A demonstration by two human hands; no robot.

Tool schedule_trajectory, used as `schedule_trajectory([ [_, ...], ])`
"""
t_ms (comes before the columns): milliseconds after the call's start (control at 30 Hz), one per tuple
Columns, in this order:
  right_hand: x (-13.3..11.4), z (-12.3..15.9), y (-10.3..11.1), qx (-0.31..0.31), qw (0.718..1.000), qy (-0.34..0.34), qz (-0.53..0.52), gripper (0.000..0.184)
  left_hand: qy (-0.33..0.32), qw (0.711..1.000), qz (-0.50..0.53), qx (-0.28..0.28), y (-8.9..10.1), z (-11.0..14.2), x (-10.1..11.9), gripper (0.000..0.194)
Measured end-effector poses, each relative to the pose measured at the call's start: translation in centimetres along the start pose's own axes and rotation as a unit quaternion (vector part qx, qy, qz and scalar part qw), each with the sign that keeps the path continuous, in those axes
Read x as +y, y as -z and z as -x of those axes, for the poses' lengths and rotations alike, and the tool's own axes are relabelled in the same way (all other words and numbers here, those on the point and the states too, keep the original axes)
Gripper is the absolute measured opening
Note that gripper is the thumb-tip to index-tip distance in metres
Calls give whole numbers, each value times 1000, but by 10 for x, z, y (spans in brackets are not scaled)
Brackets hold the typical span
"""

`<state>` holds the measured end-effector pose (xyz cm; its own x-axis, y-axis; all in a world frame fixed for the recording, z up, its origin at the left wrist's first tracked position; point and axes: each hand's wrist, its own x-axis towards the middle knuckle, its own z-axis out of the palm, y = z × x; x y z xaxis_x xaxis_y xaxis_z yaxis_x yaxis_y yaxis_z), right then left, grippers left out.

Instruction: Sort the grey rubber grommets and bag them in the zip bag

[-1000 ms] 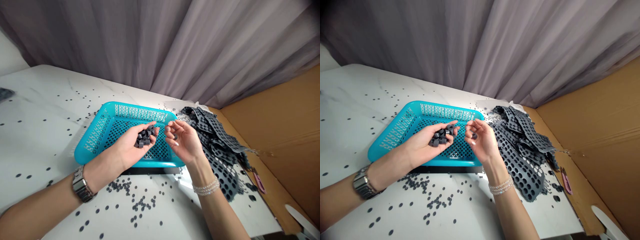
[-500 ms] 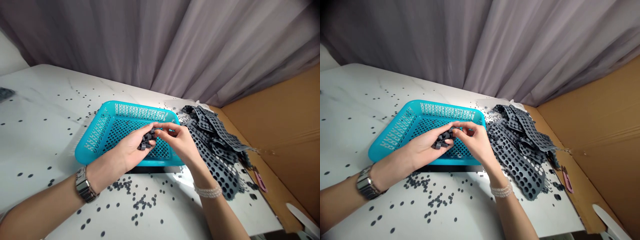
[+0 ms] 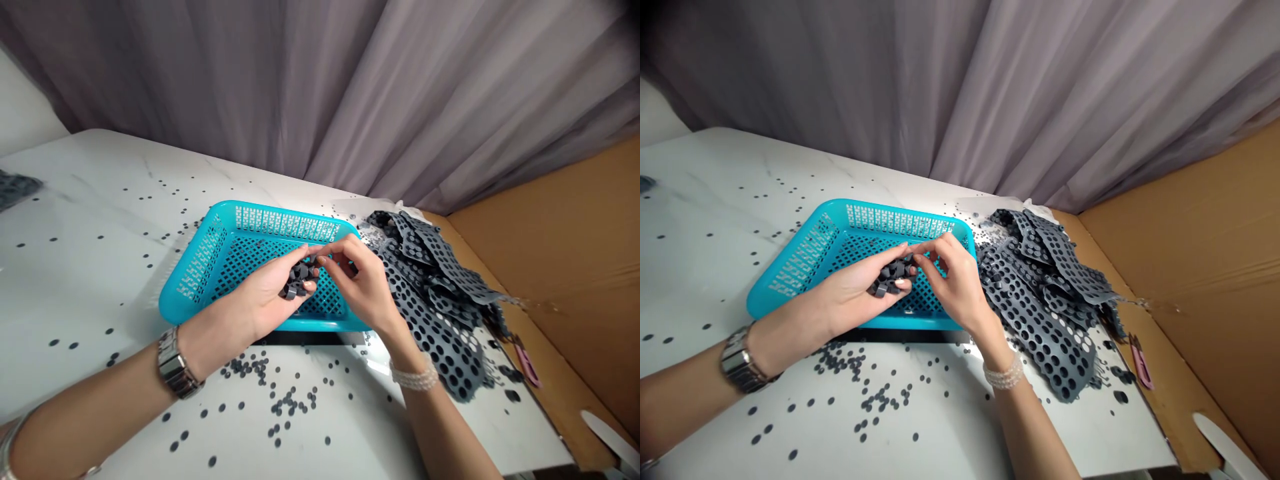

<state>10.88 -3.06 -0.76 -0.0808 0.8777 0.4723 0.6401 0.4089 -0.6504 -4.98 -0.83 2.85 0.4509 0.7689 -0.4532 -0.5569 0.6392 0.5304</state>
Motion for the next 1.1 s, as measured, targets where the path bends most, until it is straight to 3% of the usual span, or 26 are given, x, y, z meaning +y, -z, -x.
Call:
schedule_trajectory([
  [133, 0, 1, -1, 64, 996, 40, 50, 8, 57, 998, 10, -6, 3, -10, -3, 25],
  [233, -2, 2, 0, 46, 996, 45, 54, 7, 56, 997, 39, -33, 8, -20, -7, 24],
  [467, -7, 4, 10, 56, 994, -52, -79, 16, 56, 994, 34, -85, 12, -24, -6, 8],
  [633, -8, 3, 10, 20, 996, -59, -71, 25, 50, 992, 31, -111, 14, -25, -8, 7],
  [800, -11, 1, 4, 25, 990, -91, -102, 16, 33, 992, -40, -119, 17, -29, -9, 11],
  [867, -10, 0, 5, 49, 964, -154, -213, 15, 45, 994, -21, -94, 14, -26, -7, 12],
  [967, -6, -3, 11, 67, 869, -260, -416, 18, 64, 997, 13, -47, 7, -21, -2, 14],
  [1033, -3, -5, 15, 67, 813, -294, -498, 19, 60, 997, 22, -39, 8, -21, -1, 15],
  [1100, 0, -6, 17, 68, 786, -307, -533, 21, 57, 997, 16, -53, 14, -25, 0, 16],
])
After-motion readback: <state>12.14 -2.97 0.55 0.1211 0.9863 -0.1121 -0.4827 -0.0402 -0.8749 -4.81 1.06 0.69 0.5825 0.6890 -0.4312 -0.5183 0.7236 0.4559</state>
